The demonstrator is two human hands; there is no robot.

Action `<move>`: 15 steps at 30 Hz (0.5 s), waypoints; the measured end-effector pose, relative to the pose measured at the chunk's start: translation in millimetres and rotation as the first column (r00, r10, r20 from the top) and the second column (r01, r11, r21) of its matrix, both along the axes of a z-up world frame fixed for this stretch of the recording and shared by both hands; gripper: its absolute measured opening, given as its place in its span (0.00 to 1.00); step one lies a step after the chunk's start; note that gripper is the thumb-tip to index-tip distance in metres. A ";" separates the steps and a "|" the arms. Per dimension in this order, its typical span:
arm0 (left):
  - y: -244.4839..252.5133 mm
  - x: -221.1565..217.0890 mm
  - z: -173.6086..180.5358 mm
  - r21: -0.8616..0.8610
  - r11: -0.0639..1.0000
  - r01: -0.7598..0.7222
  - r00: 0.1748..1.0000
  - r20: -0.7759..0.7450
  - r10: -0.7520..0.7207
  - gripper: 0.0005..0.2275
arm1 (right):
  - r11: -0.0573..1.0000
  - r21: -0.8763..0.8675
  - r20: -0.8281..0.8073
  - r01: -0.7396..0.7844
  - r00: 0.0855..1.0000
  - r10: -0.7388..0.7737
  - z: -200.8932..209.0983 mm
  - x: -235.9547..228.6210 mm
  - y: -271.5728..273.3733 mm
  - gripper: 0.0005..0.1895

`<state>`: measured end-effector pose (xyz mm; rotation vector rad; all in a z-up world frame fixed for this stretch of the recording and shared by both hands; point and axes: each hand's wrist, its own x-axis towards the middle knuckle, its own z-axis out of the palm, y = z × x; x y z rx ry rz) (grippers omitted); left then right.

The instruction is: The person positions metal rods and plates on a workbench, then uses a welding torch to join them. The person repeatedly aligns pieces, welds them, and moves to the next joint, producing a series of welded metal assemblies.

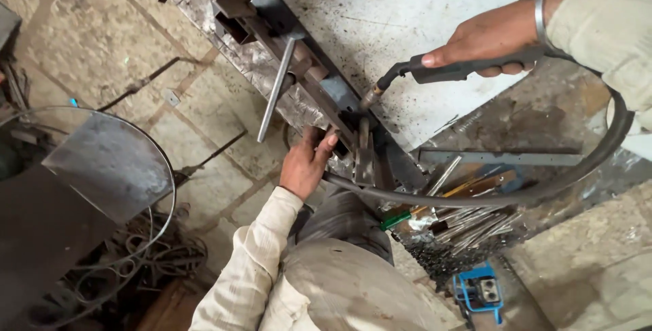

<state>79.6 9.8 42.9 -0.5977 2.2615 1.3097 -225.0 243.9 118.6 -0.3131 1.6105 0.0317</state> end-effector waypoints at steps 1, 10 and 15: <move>-0.6 -0.9 1.6 0.001 1.000 -0.011 1.000 0.005 0.011 0.22 | 1.000 0.001 0.005 -0.011 1.000 0.011 0.4 -3.1 -10.5 0.44; -0.5 -5.7 10.4 -0.014 0.999 -0.034 0.995 0.092 0.036 0.23 | 0.956 0.208 0.036 -0.207 0.978 0.204 -14.2 -8.9 -60.7 0.40; -0.2 -4.9 11.9 -0.020 1.000 -0.017 0.995 0.100 0.019 0.24 | 0.948 0.149 0.010 -0.283 0.959 0.285 -9.3 -6.8 -74.3 0.39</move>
